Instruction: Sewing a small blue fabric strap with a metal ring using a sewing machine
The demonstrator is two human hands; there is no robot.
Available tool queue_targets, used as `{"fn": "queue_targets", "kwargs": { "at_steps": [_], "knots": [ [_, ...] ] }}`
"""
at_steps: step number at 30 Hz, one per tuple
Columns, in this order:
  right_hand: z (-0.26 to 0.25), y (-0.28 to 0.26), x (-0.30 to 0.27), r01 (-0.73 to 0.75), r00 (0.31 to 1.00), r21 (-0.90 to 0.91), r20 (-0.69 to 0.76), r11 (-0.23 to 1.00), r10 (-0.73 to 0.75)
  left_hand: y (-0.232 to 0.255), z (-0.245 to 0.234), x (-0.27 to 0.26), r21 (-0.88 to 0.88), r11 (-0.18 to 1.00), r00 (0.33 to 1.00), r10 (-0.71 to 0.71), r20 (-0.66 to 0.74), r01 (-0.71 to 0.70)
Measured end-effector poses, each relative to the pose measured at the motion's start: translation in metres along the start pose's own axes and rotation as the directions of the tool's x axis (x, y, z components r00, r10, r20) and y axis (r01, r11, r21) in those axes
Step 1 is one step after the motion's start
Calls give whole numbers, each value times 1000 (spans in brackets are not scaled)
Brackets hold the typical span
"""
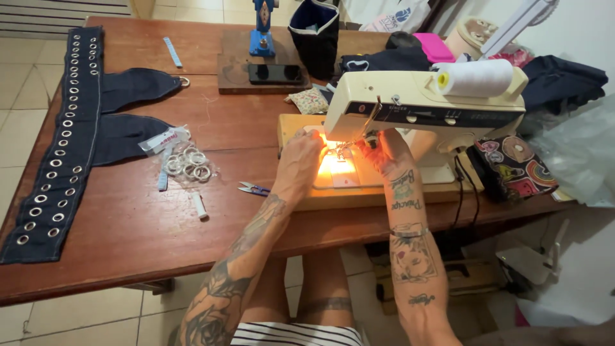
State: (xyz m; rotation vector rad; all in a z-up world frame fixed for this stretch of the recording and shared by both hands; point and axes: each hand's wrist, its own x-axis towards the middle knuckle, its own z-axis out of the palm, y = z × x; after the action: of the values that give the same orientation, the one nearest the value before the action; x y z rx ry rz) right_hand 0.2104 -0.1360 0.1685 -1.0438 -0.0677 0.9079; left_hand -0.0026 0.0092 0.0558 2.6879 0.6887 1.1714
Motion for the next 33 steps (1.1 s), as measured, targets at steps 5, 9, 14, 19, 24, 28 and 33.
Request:
{"fn": "queue_targets", "kwargs": {
  "at_steps": [5,9,14,19,24,28,33],
  "knots": [
    [7,-12,-7,238,969,-256,130,937,-211,11,-16,6,25,1000,1000,1,7,-1],
    [18,-17,-35,677,445,-624,769,-390,-458,15,-30,13,-21,1000,1000,-4,6,4],
    [-23,16,20,603,656,-798,507,-16,-560,37,-45,3,209,977,998,46,-51,-34],
    [-52,23,39,358,863,-810,96,465,-497,43,-63,-3,400,895,961,258,-104,-197],
    [-46,23,-52,646,626,-742,382,178,-680,32,-70,-21,485,857,970,235,-61,-177],
    [-40,29,-94,611,565,-787,506,-81,-652,37,-118,-24,537,838,988,143,-50,-94],
    [-34,46,-119,679,398,-661,696,-318,-597,34,-120,-43,585,811,996,54,-73,-1]
  ]
}}
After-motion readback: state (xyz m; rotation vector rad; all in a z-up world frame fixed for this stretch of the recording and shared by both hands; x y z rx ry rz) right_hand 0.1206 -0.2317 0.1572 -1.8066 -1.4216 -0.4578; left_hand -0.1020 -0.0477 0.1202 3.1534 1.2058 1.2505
